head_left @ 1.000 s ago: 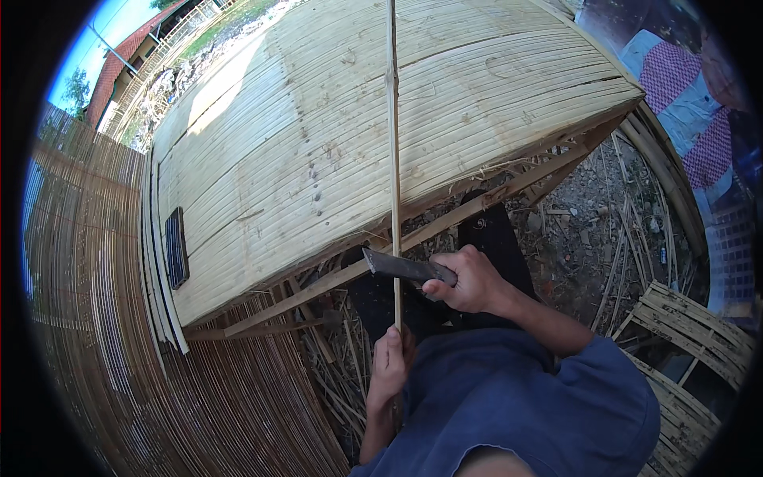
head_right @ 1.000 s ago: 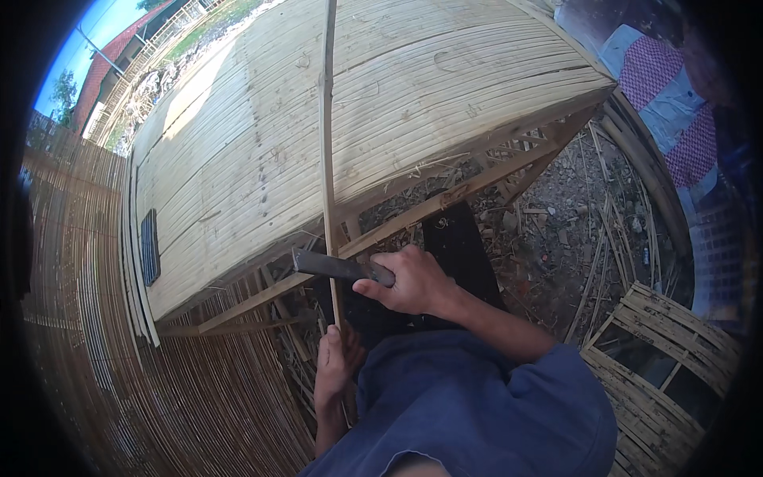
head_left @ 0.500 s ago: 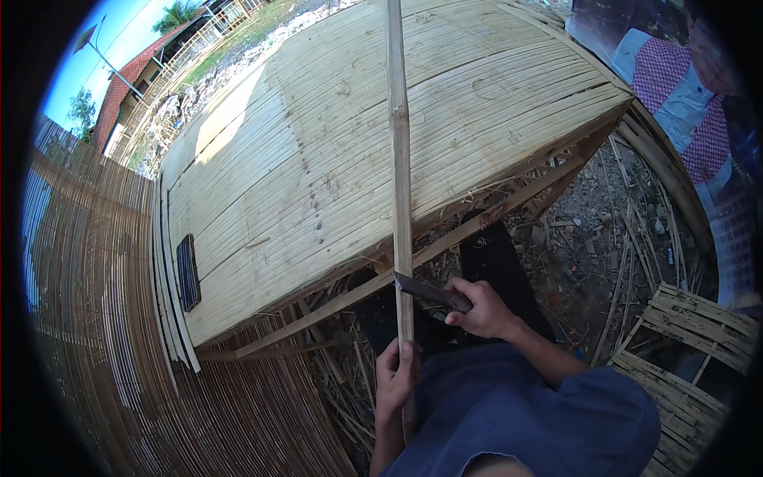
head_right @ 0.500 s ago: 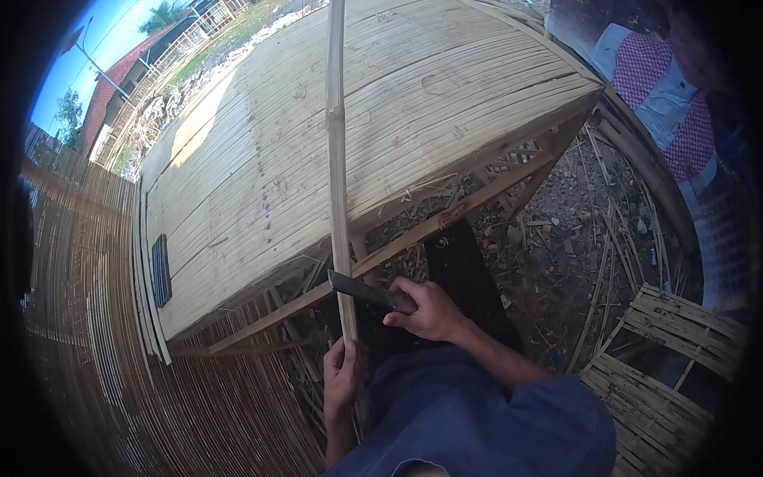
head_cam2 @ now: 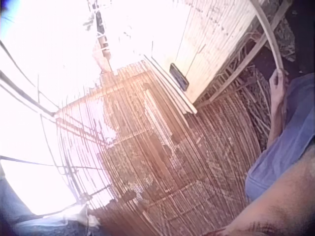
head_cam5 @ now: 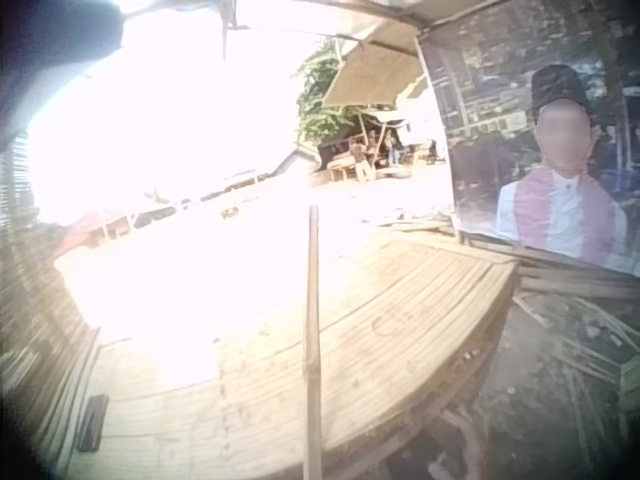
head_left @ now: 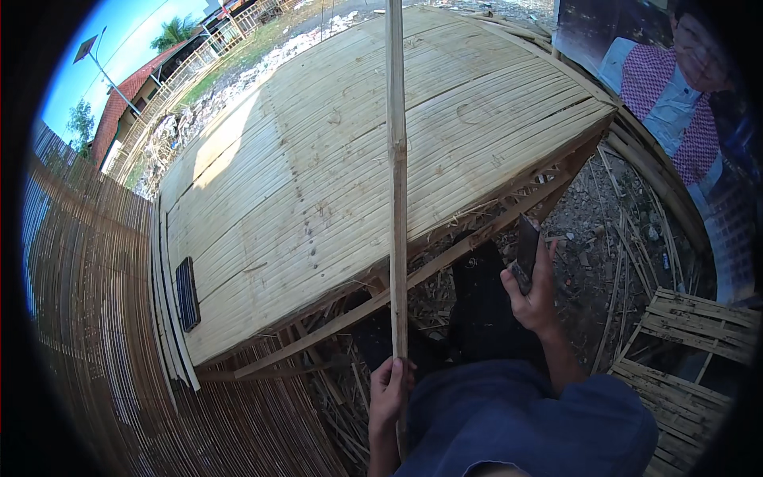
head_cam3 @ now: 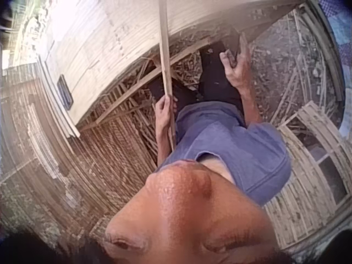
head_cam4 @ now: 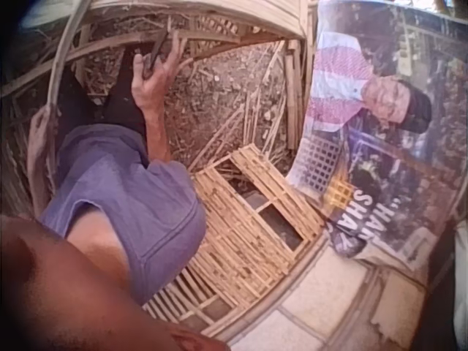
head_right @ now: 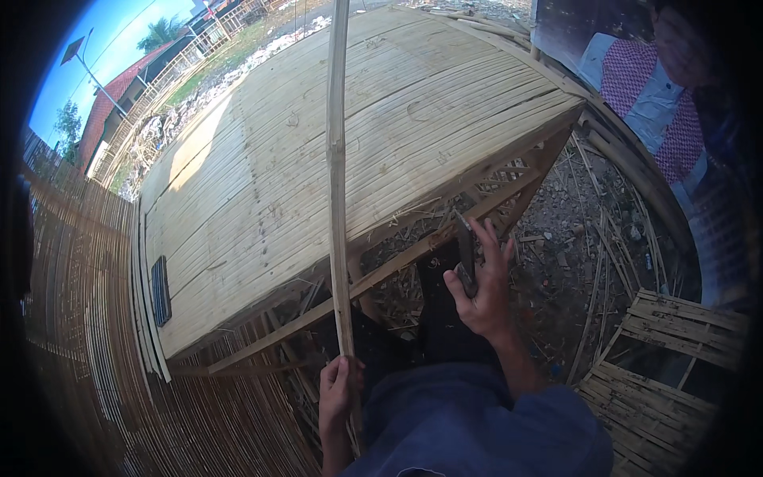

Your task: The person shapes a bamboo pole using a large knife, repeatedly shaving off thin layers and smoothing the edges while holding it against a wooden workbench.

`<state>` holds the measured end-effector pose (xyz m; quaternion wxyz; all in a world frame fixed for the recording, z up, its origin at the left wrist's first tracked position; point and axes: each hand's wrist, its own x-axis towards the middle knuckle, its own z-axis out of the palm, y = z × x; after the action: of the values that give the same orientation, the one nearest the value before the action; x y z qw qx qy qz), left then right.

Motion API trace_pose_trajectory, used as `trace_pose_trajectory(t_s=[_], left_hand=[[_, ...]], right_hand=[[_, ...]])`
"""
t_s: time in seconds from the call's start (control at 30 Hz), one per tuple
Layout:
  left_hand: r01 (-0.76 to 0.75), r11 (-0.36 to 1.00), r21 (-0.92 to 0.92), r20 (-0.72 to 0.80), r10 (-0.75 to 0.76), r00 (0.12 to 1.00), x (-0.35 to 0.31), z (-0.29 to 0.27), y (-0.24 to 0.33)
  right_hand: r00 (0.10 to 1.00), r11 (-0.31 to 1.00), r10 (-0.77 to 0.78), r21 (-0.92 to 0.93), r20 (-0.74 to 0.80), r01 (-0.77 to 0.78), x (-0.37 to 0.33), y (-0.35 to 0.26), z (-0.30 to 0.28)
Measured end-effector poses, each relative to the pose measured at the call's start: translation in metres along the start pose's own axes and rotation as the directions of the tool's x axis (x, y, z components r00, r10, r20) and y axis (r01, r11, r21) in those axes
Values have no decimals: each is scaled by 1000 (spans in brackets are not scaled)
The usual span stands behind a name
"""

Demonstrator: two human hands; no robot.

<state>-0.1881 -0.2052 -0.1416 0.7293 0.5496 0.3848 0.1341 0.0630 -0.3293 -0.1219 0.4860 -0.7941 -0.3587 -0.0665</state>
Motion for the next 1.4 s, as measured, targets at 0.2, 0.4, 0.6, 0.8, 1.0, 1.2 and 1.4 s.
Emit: trace_pose_trajectory(t_s=[0.2,0.4,0.6,0.8,1.0,1.2,1.4], left_hand=[[25,992,-122,54,-19,998,6,0,-9],[57,978,-199,106,-36,994,3,2,-3],[-9,994,-106,92,19,996,4,-5,-14],[20,998,-62,102,-14,995,1,-9,-22],[43,998,46,187,-51,981,-2,-14,-30],[15,965,261,196,-68,978,0,-24,-25],[-304,935,182,152,279,948,31,-6,9]], right_hand=[[934,829,210,453,291,-327,-14,5,9],[874,899,236,246,426,-362,-11,-12,18],[939,963,58,229,339,-142,-7,-14,23],[927,915,95,335,363,-225,3,-33,34],[922,857,97,440,376,-269,5,-41,55],[855,810,147,435,498,-393,-9,-49,68],[898,811,33,514,439,-281,-33,-50,83]])
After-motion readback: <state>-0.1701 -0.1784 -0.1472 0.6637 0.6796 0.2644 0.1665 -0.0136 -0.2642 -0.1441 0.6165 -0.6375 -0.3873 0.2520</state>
